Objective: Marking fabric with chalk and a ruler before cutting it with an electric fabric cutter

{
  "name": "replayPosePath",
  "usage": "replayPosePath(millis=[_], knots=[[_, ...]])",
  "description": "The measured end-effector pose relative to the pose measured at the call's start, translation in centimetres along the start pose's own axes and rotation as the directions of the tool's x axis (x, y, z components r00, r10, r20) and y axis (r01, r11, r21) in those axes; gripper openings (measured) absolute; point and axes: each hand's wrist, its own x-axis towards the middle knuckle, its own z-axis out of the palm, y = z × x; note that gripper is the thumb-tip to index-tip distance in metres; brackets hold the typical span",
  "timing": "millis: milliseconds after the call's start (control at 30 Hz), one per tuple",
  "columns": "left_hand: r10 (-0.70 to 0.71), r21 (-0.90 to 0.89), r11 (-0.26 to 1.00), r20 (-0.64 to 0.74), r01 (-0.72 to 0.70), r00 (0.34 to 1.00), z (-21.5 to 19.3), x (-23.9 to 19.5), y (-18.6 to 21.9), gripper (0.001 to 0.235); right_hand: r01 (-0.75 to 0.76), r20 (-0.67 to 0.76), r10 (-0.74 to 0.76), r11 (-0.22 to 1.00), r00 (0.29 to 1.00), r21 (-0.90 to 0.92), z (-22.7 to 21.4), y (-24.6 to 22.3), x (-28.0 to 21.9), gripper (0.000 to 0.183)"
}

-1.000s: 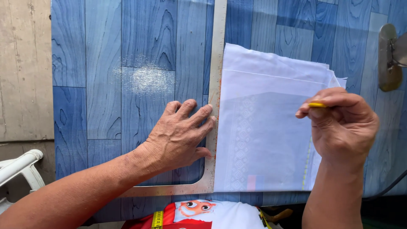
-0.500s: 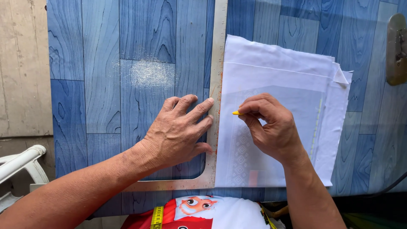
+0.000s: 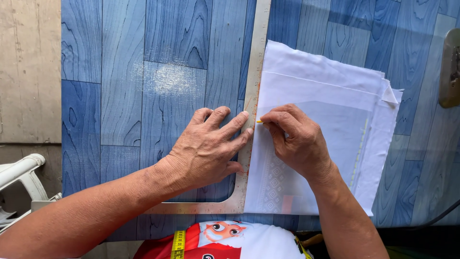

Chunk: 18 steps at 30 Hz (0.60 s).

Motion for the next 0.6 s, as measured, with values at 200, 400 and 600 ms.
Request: replayPosePath(millis=[200, 400, 600], knots=[[0.007, -0.018, 1.0, 0.021, -0.007, 1.0, -0.5, 0.1, -0.1, 0.093, 0.012, -0.003, -0.012, 0.998, 1.0, -0.054, 0.5, 0.4, -0.2, 0.014], [0.018, 0.027, 0.999, 0.033, -0.019, 0.999, -0.6, 0.4, 0.0, 0.094, 0.067, -0.005, -0.068, 0.985, 0.998, -0.158, 0.9, 0.5, -0.6, 0.019], [0.037, 0.123, 0.991, 0.064, -0.045, 0.997, -0.3, 0.7, 0.6, 0.082, 0.291, 0.166, -0.245, 0.874, 0.955, -0.39, -0.6, 0.4, 0.5, 0.029]])
